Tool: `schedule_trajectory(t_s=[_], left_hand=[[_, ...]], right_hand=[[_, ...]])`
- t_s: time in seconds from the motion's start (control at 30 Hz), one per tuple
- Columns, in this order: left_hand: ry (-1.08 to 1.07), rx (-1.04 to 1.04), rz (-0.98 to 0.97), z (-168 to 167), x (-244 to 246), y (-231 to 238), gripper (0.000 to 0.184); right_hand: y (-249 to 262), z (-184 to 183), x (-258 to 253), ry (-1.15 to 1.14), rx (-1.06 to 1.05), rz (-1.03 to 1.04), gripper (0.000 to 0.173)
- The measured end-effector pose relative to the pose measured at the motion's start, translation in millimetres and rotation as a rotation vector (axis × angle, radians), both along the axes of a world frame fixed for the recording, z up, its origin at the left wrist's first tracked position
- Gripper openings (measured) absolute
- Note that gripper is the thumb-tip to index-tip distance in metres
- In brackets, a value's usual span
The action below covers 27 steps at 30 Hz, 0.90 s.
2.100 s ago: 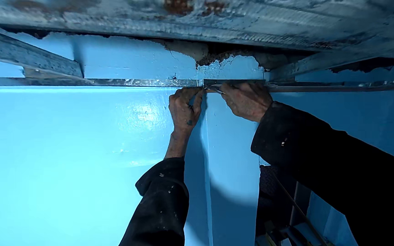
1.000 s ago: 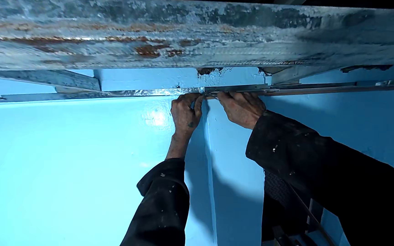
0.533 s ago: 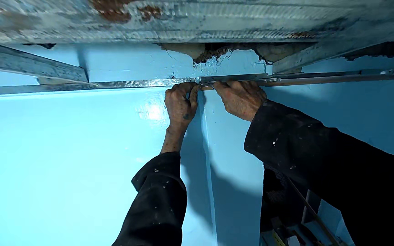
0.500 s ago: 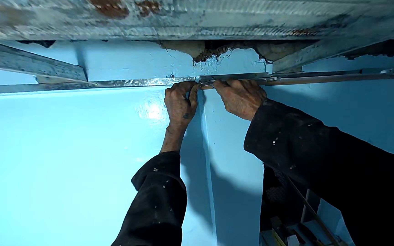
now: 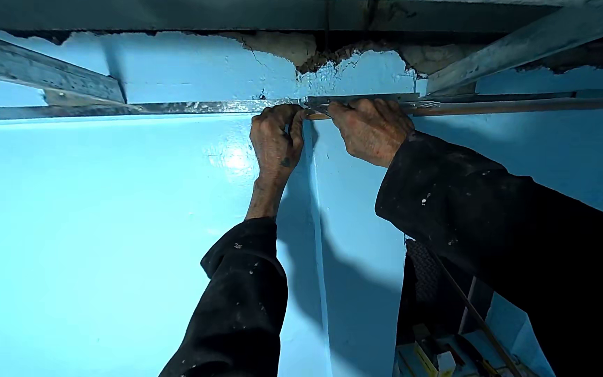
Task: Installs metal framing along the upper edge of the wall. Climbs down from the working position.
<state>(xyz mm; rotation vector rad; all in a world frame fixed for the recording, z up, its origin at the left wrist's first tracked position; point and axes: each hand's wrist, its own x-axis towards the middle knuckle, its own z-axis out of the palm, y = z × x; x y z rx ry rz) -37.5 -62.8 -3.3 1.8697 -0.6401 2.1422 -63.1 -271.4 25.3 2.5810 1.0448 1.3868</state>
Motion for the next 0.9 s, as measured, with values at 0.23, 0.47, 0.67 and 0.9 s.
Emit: schedule_trajectory(t_s=[0.23, 0.47, 0.67, 0.9], left_hand=[[-0.019, -0.02, -0.003, -0.5, 3.6, -0.8, 0.024], [-0.008, -0.033, 0.0, -1.0, 3.1, -2.4, 0.025], [-0.029, -0.053, 0.004, -1.3, 4.2, -4.4, 0.024], [-0.027, -0.075, 0.013, -2.8, 4.5, -7.0, 0.024]], right_hand=[[2.6, 0.6, 3.1, -0.005, 0.011, 0.011, 0.037], [5.5, 1.7, 8.4, 0.0, 0.018, 0.032, 0.039], [6.8, 5.3, 13.9, 0.0, 0.006, 0.051, 0.035], [9.1, 12.8, 11.6, 0.049, -0.021, 0.031, 0.031]])
